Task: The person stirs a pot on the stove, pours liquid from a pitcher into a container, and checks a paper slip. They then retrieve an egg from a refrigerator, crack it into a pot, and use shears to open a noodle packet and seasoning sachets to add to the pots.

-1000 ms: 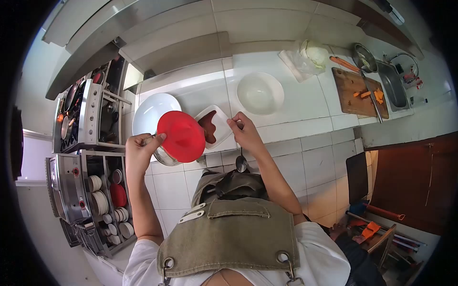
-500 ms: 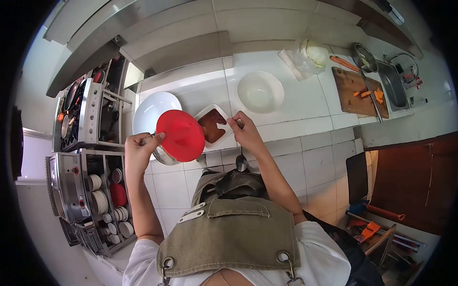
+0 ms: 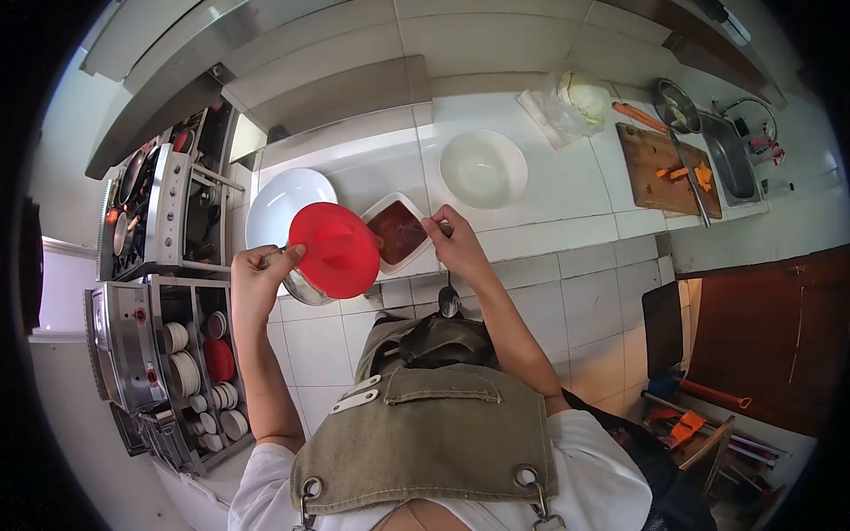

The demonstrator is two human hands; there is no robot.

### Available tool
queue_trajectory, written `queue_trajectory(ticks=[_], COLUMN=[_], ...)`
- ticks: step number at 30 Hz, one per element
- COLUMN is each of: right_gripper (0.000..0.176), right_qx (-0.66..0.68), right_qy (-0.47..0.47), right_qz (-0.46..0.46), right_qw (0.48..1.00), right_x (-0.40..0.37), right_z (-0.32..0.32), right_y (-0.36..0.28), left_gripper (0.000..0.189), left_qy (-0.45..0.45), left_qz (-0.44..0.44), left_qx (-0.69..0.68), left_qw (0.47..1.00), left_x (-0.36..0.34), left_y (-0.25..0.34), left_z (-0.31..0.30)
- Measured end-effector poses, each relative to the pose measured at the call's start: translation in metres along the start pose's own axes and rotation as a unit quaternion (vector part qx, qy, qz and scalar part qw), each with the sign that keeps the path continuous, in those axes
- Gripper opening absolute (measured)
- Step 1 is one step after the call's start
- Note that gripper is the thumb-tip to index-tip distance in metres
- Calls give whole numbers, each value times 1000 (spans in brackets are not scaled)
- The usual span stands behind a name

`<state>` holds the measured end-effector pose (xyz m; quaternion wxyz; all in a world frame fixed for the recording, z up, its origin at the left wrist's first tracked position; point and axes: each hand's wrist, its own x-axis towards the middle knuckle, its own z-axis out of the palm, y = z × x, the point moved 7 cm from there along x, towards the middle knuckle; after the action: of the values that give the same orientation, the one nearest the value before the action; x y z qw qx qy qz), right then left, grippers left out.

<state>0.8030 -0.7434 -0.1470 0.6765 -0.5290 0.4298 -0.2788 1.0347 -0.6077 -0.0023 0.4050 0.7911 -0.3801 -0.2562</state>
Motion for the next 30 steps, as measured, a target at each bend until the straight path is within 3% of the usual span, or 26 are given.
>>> queue_trajectory(ticks=[21, 30], right_gripper=[17, 22], right_qx=[24, -7], right_qy=[-5, -1], right_qz=[3, -5], right_qw=[1000, 1000], right_x=[2, 9], right_z=[1, -4], right_y=[-3, 3], left_gripper=[42, 44], left_qy=[-1, 14], left_qz=[-9, -16], left_qx=[-8, -108], left_qw=[1000, 994], left_x=[0, 2], left_y=[0, -21], left_z=[0, 2])
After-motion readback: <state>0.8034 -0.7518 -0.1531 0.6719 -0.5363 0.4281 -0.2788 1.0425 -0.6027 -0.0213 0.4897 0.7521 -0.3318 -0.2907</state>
